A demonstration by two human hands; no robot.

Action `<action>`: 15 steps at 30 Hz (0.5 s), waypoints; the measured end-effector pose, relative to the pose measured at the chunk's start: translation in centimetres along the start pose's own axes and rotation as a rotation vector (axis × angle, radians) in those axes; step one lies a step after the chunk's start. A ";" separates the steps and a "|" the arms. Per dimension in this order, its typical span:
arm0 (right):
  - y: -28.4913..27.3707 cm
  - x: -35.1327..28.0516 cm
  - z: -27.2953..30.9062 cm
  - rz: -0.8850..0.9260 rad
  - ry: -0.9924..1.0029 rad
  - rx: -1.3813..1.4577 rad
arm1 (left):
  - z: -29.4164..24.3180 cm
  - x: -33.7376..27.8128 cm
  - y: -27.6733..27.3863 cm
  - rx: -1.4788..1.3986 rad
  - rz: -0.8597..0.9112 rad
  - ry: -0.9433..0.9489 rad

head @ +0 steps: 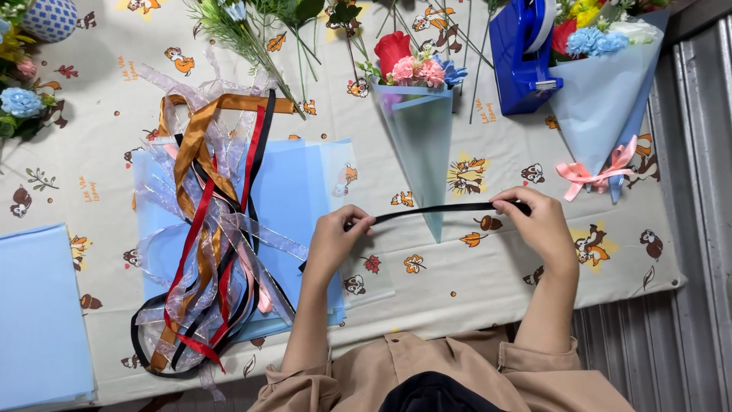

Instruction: The person wraps a small bouquet of artificial flowers in light blue translucent paper, folds the paper into a cone, and secures it with tape. They then select a pink ribbon and begin tying it around the base of the bouquet.

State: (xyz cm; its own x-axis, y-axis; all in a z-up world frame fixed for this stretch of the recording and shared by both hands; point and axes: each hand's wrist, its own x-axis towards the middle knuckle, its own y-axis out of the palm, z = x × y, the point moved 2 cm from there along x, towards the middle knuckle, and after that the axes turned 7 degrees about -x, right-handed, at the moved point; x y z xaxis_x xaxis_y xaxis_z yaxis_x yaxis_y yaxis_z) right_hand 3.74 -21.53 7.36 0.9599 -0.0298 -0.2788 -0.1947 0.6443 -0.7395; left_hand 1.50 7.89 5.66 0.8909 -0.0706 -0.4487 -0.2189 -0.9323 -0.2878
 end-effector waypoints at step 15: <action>11.3 -3.1 13.9 0.303 -0.545 0.216 | 6.5 -0.3 -9.0 -1.081 -0.560 0.388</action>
State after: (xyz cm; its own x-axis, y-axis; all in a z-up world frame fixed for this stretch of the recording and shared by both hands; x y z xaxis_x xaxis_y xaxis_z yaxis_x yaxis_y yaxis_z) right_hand 1.35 -3.59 8.40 0.8446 0.5317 -0.0633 -0.4822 0.7038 -0.5217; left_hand 0.60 18.64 2.91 0.8531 0.4959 -0.1621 0.4940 -0.6678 0.5568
